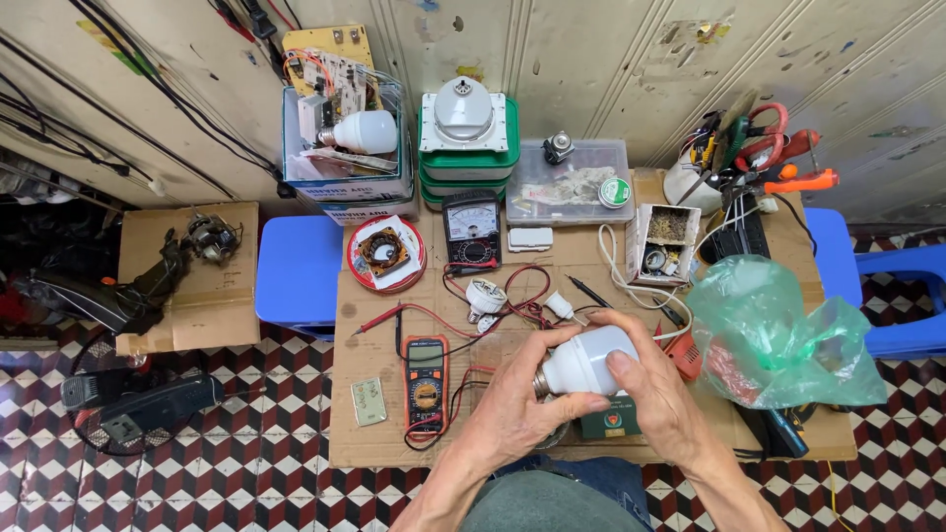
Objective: Repairing and testing a circular LED board for a lamp.
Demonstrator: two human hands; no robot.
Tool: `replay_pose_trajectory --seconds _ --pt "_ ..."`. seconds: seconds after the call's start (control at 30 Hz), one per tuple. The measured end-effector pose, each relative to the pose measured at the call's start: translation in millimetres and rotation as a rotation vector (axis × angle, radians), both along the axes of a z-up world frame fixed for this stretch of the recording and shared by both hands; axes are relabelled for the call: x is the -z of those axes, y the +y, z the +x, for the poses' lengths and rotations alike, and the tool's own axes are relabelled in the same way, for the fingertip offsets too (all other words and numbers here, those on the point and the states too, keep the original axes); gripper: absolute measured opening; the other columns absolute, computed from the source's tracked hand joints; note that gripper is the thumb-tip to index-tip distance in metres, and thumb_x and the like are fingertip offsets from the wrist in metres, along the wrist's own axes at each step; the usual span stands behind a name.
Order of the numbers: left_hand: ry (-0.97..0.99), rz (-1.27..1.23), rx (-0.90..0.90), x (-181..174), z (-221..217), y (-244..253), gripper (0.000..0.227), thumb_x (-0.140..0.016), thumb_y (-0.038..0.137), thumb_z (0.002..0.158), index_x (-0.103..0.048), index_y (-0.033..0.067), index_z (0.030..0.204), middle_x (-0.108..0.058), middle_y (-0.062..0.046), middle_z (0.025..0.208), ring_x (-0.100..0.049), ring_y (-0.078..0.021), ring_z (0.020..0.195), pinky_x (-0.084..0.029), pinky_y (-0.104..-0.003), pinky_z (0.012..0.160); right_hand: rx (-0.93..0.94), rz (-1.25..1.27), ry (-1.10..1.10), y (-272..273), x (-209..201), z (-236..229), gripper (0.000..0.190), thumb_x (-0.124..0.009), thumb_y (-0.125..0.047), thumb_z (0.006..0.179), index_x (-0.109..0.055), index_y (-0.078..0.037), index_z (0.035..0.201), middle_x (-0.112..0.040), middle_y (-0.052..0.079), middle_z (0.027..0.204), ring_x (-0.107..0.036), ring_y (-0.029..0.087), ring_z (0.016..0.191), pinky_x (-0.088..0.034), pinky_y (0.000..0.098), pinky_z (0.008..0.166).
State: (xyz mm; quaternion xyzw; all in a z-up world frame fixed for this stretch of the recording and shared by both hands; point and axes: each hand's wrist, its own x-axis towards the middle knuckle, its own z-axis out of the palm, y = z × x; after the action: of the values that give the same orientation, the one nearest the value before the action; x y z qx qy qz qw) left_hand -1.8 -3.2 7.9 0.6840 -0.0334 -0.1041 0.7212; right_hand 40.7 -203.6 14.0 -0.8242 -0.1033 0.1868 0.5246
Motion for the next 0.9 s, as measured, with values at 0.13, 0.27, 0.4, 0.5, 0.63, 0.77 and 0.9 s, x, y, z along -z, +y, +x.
replay_pose_trajectory --seconds 0.13,0.27,0.4,0.5,0.63,0.77,0.9 --pt "-0.072 0.158 -0.054 8.9 6.8 -6.1 0.072 -0.087 0.026 0.08 -0.053 0.0061 0.14 -0.065 -0.013 0.126 -0.066 -0.0199 0.114 -0.059 -0.036 0.087 0.143 -0.054 0.017 9.1 7.2 6.4 0.063 -0.04 -0.051 0.098 -0.053 -0.005 0.14 -0.068 0.014 0.122 -0.065 0.022 0.115 -0.046 0.0329 0.1" --pt "0.041 0.17 -0.107 -2.4 19.8 -3.6 0.073 -0.087 0.029 0.076 -0.057 0.0051 0.138 -0.069 -0.011 0.118 -0.07 -0.0181 0.106 -0.06 -0.034 0.085 0.083 -0.003 0.196 2.7 10.3 26.7 0.063 -0.04 -0.05 0.105 -0.056 -0.006 0.148 -0.068 0.02 0.12 -0.062 0.024 0.103 -0.048 0.035 0.089" --pt "0.098 -0.042 -0.2 23.2 21.2 8.1 0.068 -0.088 0.025 0.076 -0.062 0.0017 0.134 -0.073 -0.008 0.118 -0.068 -0.0145 0.107 -0.056 -0.03 0.093 -0.03 0.133 0.212 3.3 1.3 36.1 0.063 -0.047 -0.046 0.096 -0.046 -0.006 0.145 -0.063 0.01 0.131 -0.064 0.016 0.098 -0.054 0.0323 0.082" --pt "0.14 -0.106 -0.193 46.5 12.9 14.8 0.064 -0.088 0.024 0.078 -0.065 0.0012 0.133 -0.074 -0.009 0.122 -0.067 -0.0127 0.112 -0.054 -0.028 0.097 -0.107 0.169 0.254 -21.1 60.3 40.1 0.065 -0.063 -0.037 0.097 -0.048 -0.006 0.153 -0.063 0.007 0.141 -0.07 0.02 0.09 -0.058 0.0348 0.078" --pt "0.004 -0.012 -0.213 63.3 11.2 12.9 0.068 -0.091 0.026 0.078 -0.062 0.0015 0.135 -0.072 -0.009 0.122 -0.067 -0.0131 0.111 -0.055 -0.03 0.098 -0.005 0.255 0.282 -15.7 96.5 57.9 0.06 -0.07 -0.031 0.086 -0.061 0.001 0.137 -0.075 0.014 0.106 -0.07 0.019 0.077 -0.059 0.0337 0.07" --pt "-0.09 0.07 -0.197 80.2 8.5 18.2 0.074 -0.092 0.025 0.077 -0.058 0.0028 0.139 -0.071 -0.013 0.124 -0.07 -0.02 0.119 -0.056 -0.036 0.1 0.14 0.105 0.52 1.5 92.9 64.5 0.049 -0.072 -0.037 0.091 -0.067 0.002 0.121 -0.071 0.019 0.066 -0.066 0.024 0.052 -0.051 0.0366 0.048" --pt "-0.307 0.209 -0.204 101.4 11.3 18.5 0.076 -0.094 0.028 0.085 -0.058 0.0034 0.147 -0.07 -0.019 0.135 -0.07 -0.0286 0.13 -0.056 -0.041 0.106 0.201 -0.034 0.605 18.4 70.2 68.6 0.057 -0.069 -0.047 0.092 -0.069 0.007 0.109 -0.061 0.017 0.056 -0.058 0.026 0.043 -0.043 0.0357 0.041"
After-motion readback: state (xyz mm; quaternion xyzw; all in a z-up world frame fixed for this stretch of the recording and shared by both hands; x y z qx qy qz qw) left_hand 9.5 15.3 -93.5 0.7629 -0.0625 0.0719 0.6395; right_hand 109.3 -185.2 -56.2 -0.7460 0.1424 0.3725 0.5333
